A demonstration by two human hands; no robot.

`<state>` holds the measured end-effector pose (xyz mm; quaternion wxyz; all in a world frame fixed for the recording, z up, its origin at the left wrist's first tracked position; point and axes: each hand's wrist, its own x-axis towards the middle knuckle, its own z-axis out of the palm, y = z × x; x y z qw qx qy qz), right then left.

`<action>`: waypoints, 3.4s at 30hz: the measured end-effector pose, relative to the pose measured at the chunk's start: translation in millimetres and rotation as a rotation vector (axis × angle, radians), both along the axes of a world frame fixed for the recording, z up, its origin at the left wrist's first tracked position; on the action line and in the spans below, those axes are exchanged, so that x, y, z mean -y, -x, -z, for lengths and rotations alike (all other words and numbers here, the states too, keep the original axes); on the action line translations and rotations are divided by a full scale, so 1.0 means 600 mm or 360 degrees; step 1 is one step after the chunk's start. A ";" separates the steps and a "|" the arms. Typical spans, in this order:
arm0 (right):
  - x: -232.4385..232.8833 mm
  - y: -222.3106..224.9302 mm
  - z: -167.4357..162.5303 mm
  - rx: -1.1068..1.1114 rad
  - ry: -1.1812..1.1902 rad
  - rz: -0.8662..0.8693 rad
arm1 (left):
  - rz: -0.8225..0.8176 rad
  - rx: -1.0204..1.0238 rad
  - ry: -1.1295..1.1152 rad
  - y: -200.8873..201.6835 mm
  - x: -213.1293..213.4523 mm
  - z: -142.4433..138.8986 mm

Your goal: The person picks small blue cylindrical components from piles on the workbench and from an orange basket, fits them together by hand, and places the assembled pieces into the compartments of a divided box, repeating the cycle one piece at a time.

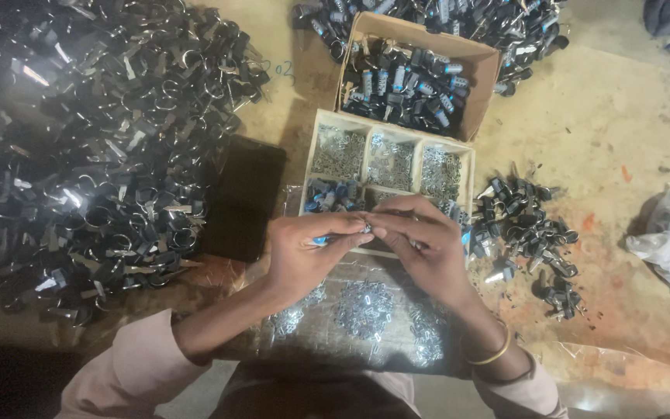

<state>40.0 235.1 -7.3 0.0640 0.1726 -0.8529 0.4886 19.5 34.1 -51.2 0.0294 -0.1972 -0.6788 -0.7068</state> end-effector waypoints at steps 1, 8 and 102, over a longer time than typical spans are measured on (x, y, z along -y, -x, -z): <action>-0.004 0.002 -0.002 0.0052 0.0009 -0.0026 | -0.0010 -0.0026 0.0025 0.002 -0.001 0.001; -0.009 0.014 0.020 -0.0340 -0.1179 0.0399 | 0.0032 0.0044 -0.0128 0.006 -0.004 0.007; -0.016 0.009 -0.015 -0.0337 -0.0770 0.0259 | 0.0160 0.0015 0.0104 0.006 -0.003 -0.007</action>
